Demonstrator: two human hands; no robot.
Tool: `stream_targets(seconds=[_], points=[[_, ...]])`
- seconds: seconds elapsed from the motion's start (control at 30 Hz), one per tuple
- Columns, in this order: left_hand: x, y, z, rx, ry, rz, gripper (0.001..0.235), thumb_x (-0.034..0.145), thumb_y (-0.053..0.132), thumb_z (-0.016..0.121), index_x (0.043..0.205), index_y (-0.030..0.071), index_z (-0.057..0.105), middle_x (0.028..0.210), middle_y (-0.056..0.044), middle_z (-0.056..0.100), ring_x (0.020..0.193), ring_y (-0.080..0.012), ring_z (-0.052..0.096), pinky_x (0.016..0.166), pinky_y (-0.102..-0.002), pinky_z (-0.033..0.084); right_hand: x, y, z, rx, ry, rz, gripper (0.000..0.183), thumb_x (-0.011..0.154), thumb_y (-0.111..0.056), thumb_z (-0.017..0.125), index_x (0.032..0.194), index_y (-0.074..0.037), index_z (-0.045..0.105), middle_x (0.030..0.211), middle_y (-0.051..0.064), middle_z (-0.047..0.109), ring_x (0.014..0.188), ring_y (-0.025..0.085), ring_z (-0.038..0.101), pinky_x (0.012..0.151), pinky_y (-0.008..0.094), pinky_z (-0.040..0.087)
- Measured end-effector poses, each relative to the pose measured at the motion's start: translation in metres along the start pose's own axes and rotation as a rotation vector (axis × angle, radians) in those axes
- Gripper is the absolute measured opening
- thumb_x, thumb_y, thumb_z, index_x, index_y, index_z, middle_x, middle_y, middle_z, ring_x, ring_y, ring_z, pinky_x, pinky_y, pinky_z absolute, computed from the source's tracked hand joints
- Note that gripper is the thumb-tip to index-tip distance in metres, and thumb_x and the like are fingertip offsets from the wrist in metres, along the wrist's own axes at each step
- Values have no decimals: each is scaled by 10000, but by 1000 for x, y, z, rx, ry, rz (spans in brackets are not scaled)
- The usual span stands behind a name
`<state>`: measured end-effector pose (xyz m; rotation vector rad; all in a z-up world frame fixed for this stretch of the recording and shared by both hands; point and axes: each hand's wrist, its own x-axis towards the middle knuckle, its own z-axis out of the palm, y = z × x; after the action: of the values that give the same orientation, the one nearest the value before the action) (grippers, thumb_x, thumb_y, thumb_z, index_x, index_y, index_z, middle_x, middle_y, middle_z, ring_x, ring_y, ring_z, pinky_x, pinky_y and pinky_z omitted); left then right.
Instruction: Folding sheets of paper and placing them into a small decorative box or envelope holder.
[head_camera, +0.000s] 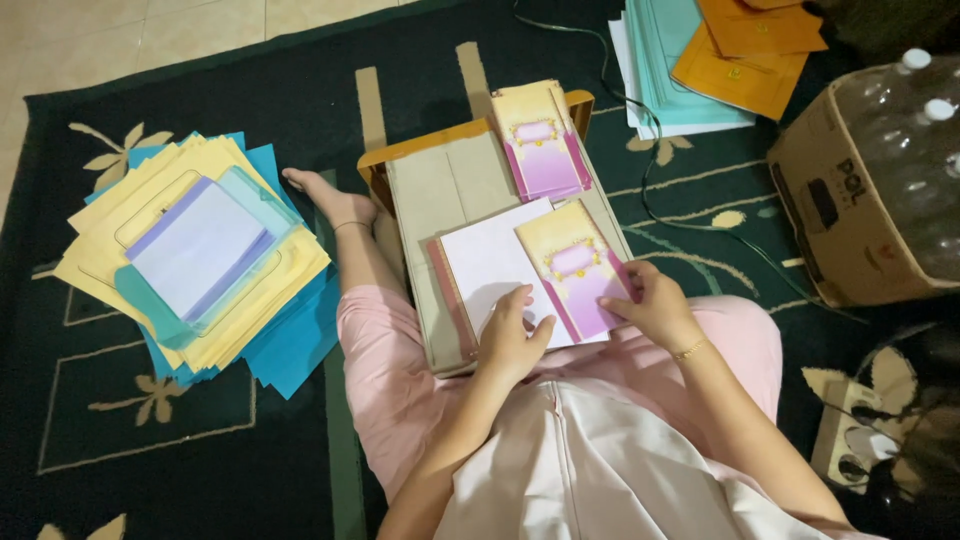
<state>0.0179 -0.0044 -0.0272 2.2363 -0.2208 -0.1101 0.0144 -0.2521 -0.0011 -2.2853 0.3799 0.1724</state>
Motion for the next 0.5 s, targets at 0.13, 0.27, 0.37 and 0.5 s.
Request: stream_targets(seconds=[0.13,0.27,0.37,0.5], points=[[-5,6,-13,62,287,207,499,807,252,787,1254,93,634,1028,-100,687,782,-286,737,662,-394,598,11,-2,-9,233,-13,-3,532,803,-146,808,1284,-41,609,1114,313,724,1084,437,702,892,493,568],[1,-8,-29,309,334,277,540,873,350,695,1320,76,567,1267,-143,553,1185,-321,557,945,-441,429,70,1,2,634,42,-29,488,837,-61,797,1276,-45,585,991,183,699,886,266,684,771,389,580],[1,-9,-30,434,265,198,619,907,470,620,1368,62,548,1411,-173,505,1350,-335,436,1003,-460,324,131,-18,15,722,102,-88,520,860,-64,795,1324,-63,562,1055,169,688,932,260,692,776,380,589],[1,-4,-32,462,278,210,639,892,478,600,1375,62,545,1417,-175,513,1347,-334,438,1004,-464,323,180,-72,25,466,250,-141,519,857,-188,823,1308,-93,583,1099,213,729,1055,350,714,851,447,592]])
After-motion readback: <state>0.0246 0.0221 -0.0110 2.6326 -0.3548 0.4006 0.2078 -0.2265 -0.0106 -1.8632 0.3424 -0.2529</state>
